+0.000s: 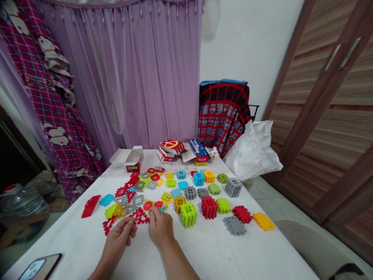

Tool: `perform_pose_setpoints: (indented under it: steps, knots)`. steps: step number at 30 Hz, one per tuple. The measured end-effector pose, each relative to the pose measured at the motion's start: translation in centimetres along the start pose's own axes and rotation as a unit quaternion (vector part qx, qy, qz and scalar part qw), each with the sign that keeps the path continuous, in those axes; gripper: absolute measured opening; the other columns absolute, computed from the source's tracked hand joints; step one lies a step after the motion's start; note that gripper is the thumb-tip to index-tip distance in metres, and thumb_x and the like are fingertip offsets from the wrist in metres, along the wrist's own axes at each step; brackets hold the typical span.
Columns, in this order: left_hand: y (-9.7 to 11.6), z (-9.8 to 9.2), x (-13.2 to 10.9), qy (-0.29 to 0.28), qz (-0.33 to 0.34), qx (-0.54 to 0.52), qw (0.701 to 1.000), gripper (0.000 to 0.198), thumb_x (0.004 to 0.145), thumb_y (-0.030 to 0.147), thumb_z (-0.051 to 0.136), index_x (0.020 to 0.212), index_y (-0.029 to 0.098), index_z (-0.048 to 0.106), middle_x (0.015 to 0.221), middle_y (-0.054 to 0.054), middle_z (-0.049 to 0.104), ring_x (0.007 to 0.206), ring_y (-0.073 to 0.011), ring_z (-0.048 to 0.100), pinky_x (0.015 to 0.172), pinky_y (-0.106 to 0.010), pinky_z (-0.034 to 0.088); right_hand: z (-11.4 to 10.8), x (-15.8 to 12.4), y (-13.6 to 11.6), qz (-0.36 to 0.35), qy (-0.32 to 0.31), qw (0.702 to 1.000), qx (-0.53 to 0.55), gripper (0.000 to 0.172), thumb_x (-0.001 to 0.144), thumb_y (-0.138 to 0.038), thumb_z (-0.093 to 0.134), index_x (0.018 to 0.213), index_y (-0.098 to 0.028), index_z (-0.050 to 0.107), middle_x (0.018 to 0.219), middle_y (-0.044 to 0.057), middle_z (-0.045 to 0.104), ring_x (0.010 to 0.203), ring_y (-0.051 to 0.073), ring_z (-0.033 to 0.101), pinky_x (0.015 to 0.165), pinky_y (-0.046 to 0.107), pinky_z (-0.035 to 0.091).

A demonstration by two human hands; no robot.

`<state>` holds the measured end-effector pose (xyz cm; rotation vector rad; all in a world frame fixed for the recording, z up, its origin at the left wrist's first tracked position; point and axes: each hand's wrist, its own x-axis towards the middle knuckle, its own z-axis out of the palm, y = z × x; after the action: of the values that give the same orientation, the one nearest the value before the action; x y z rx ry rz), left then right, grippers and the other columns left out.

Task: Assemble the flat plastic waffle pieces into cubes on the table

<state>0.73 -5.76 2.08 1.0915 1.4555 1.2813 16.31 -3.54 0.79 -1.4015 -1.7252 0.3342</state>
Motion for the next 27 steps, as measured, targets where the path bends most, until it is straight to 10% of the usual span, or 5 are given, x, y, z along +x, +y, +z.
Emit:
perform_pose_setpoints:
  steps: [11, 18, 27]
  knots:
    - [-0.8, -0.9, 0.7, 0.051, 0.099, 0.149, 0.982, 0.039, 0.080, 0.059, 0.054, 0.085, 0.022, 0.066, 0.063, 0.000, 0.068, 0.056, -0.0154, 0.062, 0.047, -0.024, 0.047, -0.5, -0.2, 0.1, 0.032, 0.091, 0.988, 0.123, 0.041, 0.092, -0.034, 0.036, 0.090, -0.018, 0.073, 0.063, 0.004, 0.071, 0.051, 0.015, 0.062, 0.055, 0.022, 0.046]
    - [2.3, -1.1, 4.0, -0.047, 0.315, 0.420, 0.850, 0.023, 0.087, 0.034, 0.054, 0.096, 0.025, 0.073, 0.101, -0.006, 0.076, 0.096, -0.0231, 0.066, 0.089, -0.040, 0.050, -0.5, -0.1, 0.2, 0.043, 0.089, 0.985, 0.140, 0.038, 0.091, -0.034, 0.038, 0.090, -0.019, 0.073, 0.076, 0.006, 0.075, 0.060, 0.015, 0.066, 0.062, 0.021, 0.050]
    - [0.9, -2.7, 4.7, -0.148, 0.315, 0.540, 0.766, 0.042, 0.078, 0.044, 0.070, 0.118, 0.034, 0.069, 0.128, -0.007, 0.066, 0.123, -0.0322, 0.053, 0.104, -0.054, 0.037, -0.6, 0.0, 0.4, 0.060, 0.074, 0.987, 0.132, 0.039, 0.090, -0.036, 0.038, 0.090, -0.019, 0.073, 0.069, 0.004, 0.072, 0.056, 0.015, 0.063, 0.061, 0.022, 0.049]
